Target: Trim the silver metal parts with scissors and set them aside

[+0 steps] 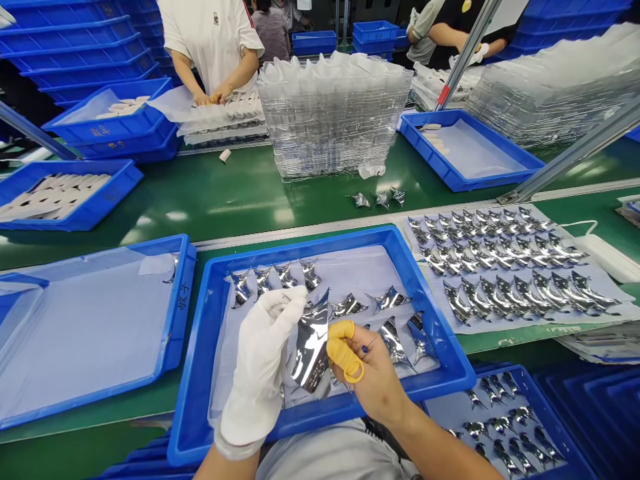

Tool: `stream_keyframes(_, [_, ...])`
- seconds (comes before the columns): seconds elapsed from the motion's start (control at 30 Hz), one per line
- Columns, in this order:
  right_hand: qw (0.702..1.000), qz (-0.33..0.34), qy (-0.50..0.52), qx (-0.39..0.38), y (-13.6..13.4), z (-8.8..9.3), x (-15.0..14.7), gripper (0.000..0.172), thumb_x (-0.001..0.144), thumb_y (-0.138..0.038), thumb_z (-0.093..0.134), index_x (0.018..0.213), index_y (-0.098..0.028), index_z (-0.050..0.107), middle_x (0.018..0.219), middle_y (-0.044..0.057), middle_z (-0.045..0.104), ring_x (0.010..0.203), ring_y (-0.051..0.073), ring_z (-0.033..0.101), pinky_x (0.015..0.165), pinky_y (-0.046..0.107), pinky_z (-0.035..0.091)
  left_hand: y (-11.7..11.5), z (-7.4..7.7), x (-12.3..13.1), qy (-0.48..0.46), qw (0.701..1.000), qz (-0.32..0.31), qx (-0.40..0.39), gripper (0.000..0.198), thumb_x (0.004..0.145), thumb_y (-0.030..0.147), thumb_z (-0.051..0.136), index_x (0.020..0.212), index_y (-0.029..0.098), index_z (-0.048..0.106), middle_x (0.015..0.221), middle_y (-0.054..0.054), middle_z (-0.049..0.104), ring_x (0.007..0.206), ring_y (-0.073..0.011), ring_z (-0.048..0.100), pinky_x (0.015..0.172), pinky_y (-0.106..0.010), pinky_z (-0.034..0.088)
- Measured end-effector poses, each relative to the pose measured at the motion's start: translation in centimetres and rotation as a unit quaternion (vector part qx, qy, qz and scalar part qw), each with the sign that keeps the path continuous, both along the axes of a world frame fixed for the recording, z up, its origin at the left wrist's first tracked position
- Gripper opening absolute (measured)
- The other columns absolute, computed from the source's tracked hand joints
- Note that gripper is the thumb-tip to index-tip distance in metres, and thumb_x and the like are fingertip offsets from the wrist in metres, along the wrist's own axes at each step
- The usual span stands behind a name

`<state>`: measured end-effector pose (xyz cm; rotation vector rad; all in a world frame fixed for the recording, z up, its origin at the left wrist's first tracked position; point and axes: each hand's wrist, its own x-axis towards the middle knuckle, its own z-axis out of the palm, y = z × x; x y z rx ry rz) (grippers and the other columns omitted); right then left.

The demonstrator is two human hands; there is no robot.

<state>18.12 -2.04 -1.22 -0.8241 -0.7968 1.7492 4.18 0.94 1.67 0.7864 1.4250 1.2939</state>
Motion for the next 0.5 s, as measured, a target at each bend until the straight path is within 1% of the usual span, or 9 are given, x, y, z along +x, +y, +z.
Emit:
stream_keyframes(0.1, [1.000, 0.001, -0.007, -0.012, 0.1, 0.0, -0.1, 0.036, 0.089, -0.050, 0.077, 0.076, -0.019, 0.063, 0.055, -0.010, 0.032, 0.046, 0.006, 0.018, 0.043, 0.023, 0.014, -0.1, 0.2, 0.0, -0.006, 1.000, -0.001, -0.011, 0.037, 0.077, 0.046, 0.085, 0.102, 0.021, 0.074, 0.092, -0.001, 0.075, 0.081, -0.0175, 0.068, 0.075, -0.028, 0.054])
stream_keyframes(0.17, [1.000, -0.004, 0.000, -0.021, 0.1, 0.0, -0.2, 0.038, 0.088, -0.051, 0.078, 0.075, -0.019, 0.062, 0.055, -0.010, 0.033, 0.046, 0.005, 0.018, 0.043, 0.023, 0.014, -0.1, 0.1, 0.0, 0.006, 1.000, -0.008, 0.001, 0.035, 0.079, 0.047, 0.083, 0.102, 0.021, 0.074, 0.099, -0.004, 0.076, 0.089, -0.0202, 0.070, 0.080, -0.030, 0.055])
stream_keyframes(0.27, [0.999, -0.013, 0.014, -0.032, 0.2, 0.3, -0.4, 0.039, 0.084, -0.051, 0.081, 0.074, -0.019, 0.061, 0.054, -0.010, 0.033, 0.046, 0.005, 0.018, 0.043, 0.023, 0.013, 0.2, 0.0, 0.0, 0.054, 0.998, -0.011, 0.029, 0.032, 0.080, 0.048, 0.080, 0.099, 0.023, 0.078, 0.108, -0.007, 0.077, 0.102, -0.0250, 0.071, 0.091, -0.035, 0.055])
stream_keyframes(0.37, [0.998, -0.020, 0.025, -0.046, 0.2, 0.6, -0.6, 0.037, 0.080, -0.048, 0.084, 0.073, -0.019, 0.061, 0.054, -0.010, 0.034, 0.046, 0.005, 0.019, 0.043, 0.022, 0.014, 0.4, -0.3, -0.2, 0.078, 0.997, -0.016, 0.014, 0.032, 0.080, 0.049, 0.079, 0.099, 0.023, 0.079, 0.110, -0.008, 0.077, 0.102, -0.0270, 0.071, 0.090, -0.036, 0.056])
stream_keyframes(0.43, [0.997, -0.022, 0.035, -0.065, 0.4, 0.9, -0.7, 0.036, 0.077, -0.042, 0.087, 0.072, -0.019, 0.060, 0.054, -0.010, 0.035, 0.046, 0.005, 0.020, 0.042, 0.020, 0.015, 0.2, -0.8, -0.6, 0.077, 0.996, -0.035, 0.012, 0.032, 0.083, 0.050, 0.076, 0.101, 0.024, 0.079, 0.112, -0.008, 0.077, 0.104, -0.0274, 0.071, 0.092, -0.037, 0.057])
stream_keyframes(0.5, [0.994, -0.019, 0.050, -0.091, 0.5, 1.3, -0.9, 0.036, 0.075, -0.037, 0.088, 0.070, -0.020, 0.057, 0.052, -0.011, 0.036, 0.044, 0.004, 0.020, 0.041, 0.019, 0.016, -0.3, -1.8, -1.2, 0.092, 0.991, -0.081, 0.061, 0.032, 0.086, 0.048, 0.073, 0.106, 0.025, 0.080, 0.120, -0.008, 0.077, 0.115, -0.0287, 0.069, 0.103, -0.040, 0.053])
